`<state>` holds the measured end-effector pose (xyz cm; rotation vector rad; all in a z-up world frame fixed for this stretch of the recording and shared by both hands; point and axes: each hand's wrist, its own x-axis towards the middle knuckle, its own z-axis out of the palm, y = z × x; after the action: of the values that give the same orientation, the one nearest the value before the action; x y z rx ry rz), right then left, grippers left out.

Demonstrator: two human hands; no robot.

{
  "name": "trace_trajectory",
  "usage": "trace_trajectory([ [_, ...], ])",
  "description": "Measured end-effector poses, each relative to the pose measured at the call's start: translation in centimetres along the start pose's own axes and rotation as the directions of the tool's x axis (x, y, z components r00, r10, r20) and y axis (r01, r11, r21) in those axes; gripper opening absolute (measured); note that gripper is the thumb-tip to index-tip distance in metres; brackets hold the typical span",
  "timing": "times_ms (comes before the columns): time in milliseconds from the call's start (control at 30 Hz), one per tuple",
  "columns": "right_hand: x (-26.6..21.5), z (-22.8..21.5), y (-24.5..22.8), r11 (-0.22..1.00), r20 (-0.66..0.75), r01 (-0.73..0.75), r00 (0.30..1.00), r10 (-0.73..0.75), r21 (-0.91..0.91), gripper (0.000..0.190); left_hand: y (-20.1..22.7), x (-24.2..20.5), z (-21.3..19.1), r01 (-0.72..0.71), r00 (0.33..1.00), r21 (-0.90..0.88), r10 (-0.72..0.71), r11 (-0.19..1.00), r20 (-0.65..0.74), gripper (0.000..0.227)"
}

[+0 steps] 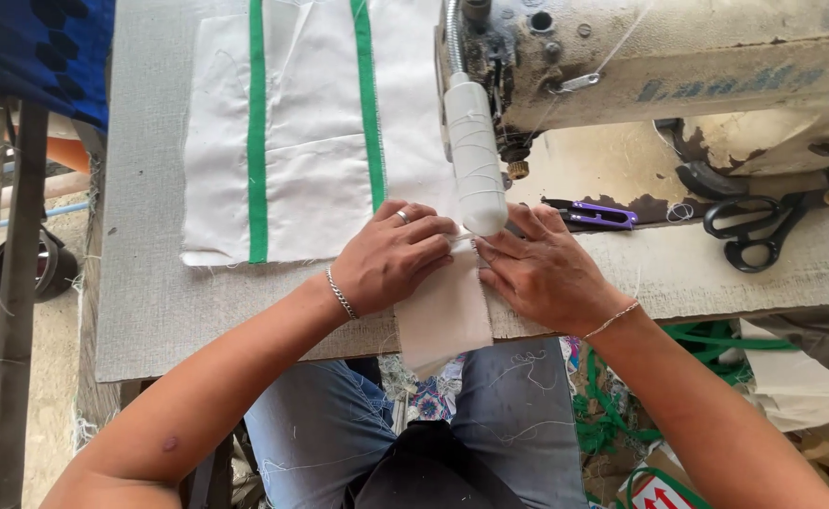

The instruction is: Sewing white tote bags with green straps using an industrial sewing machine, including aligning fabric and folding edges.

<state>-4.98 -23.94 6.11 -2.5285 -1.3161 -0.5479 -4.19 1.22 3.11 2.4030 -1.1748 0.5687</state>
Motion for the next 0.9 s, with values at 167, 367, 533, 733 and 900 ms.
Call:
trace_trajectory([
  [167,0.0,0.9,0.7,0.995,-0.043,0.101,0.994,-0.101,0.011,0.024,0.1,-0.2,-0.2,0.005,1.0,-0.066,-0.003,0.998,0.026,0.012],
  [367,0.6,0.6,0.4,0.996,-0.043,0.082,0.996,-0.083,-0.029,0.025,-0.4,-0.4,0.3,0.018,0.999,-0.065,-0.016,0.998,0.03,0.015],
  [533,2.7,0.8,1.5,0.999,0.03,-0.033,0.999,0.032,0.039,0.024,-4.6,1.2,1.6,0.018,1.0,-0.085,-0.019,0.996,-0.015,0.019],
  [733,2.2,2.3,2.4,0.998,0.013,-0.046,0.999,0.045,0.051,0.03,-5.4,1.7,1.6,0.03,0.999,-0.066,-0.031,0.997,-0.025,0.016],
  [900,3.2,1.7,2.1,0.994,-0.046,0.007,0.999,-0.002,0.111,0.027,-5.9,2.1,1.9,0.016,0.998,-0.041,-0.019,0.999,-0.056,0.015],
])
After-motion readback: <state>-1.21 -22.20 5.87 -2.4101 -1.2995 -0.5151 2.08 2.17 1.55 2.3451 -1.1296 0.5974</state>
